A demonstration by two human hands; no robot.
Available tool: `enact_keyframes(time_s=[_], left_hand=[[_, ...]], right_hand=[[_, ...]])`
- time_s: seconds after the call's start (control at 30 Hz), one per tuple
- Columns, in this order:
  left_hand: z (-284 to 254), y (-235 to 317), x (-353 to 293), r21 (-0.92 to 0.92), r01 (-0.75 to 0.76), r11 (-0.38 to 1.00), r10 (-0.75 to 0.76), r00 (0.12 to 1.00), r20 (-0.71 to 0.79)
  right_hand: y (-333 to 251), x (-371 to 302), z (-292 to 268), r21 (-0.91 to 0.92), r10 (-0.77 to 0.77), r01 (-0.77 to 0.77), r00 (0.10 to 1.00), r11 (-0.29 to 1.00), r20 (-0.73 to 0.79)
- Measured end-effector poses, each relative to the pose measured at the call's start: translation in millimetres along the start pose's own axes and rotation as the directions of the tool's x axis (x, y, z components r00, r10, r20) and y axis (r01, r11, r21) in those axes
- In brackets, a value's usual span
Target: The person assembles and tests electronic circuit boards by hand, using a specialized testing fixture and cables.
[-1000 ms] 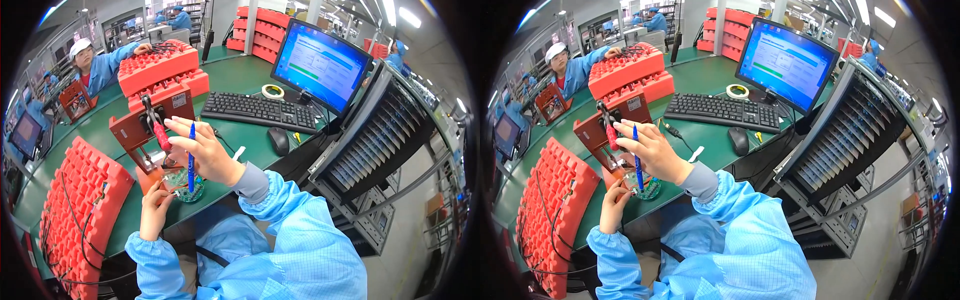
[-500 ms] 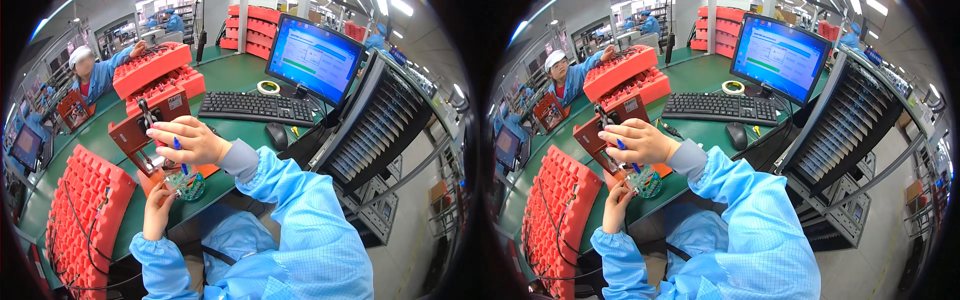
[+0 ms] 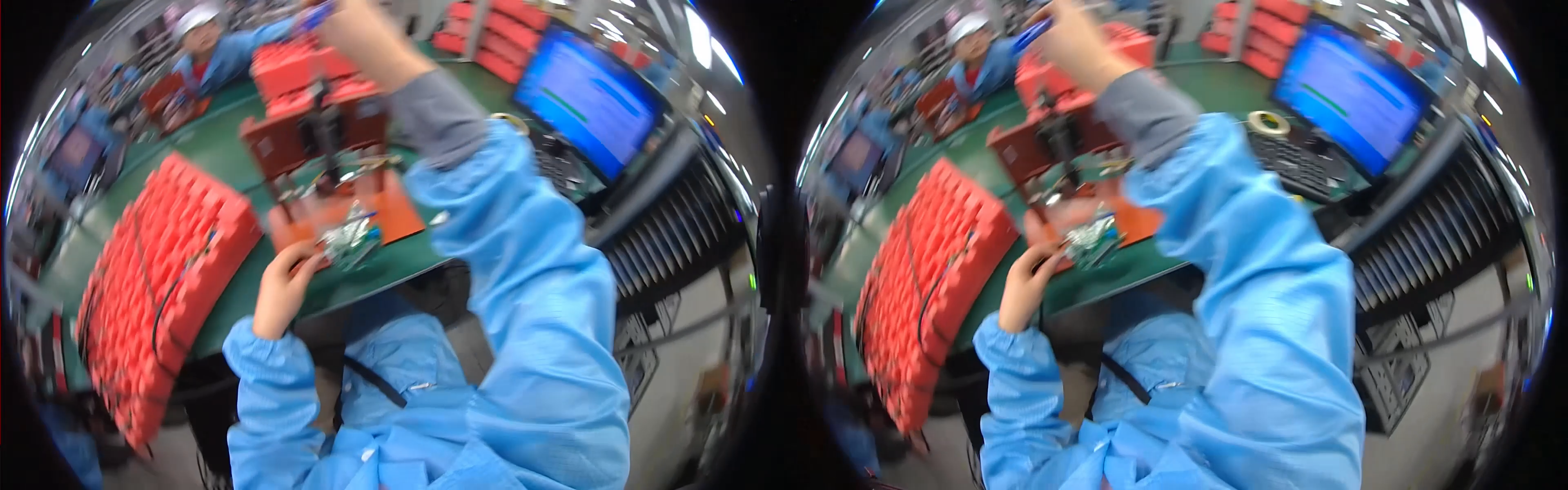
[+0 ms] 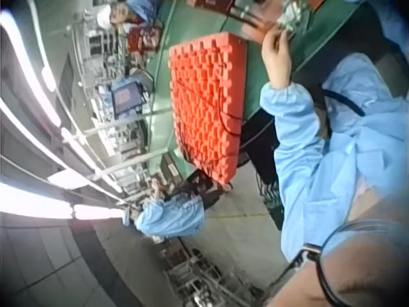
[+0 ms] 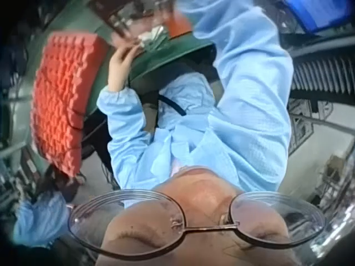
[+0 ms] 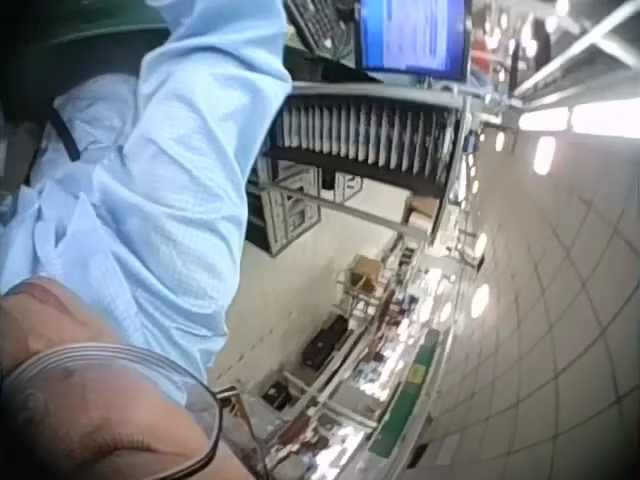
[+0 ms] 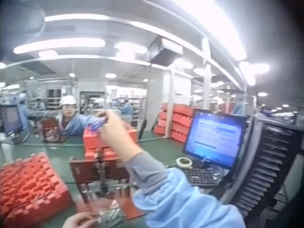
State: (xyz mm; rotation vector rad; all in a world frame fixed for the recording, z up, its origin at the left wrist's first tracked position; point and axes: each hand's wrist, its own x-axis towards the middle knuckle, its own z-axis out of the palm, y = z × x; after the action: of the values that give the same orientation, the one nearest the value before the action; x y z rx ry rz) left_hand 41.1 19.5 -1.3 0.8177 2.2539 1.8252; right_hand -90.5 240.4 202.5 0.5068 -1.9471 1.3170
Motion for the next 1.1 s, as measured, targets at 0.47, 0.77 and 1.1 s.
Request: enact_keyframes(time_s=[0.47, 0.77, 1.1], left_hand=[[0, -21, 26, 0.032, 0.275, 0.961, -0.274, 0.961, -0.034], [-14, -47, 59, 0.236, 0.394, 0.888, -0.397, 0.917, -0.038], [-28, -43, 90, 0.516, 0.362, 0.776, -0.494, 0.858, 0.142]], right_hand=[[-44, -29, -4, 0.211, 0.059, -0.071, 0.996, 0.975, 0.063], [-33, -23, -3, 0.140, -0.085, 0.070, 0.991, 0.988, 0.106], [-38, -25, 1, 0.064, -0.033, 0.030, 0.998, 0.998, 0.046]])
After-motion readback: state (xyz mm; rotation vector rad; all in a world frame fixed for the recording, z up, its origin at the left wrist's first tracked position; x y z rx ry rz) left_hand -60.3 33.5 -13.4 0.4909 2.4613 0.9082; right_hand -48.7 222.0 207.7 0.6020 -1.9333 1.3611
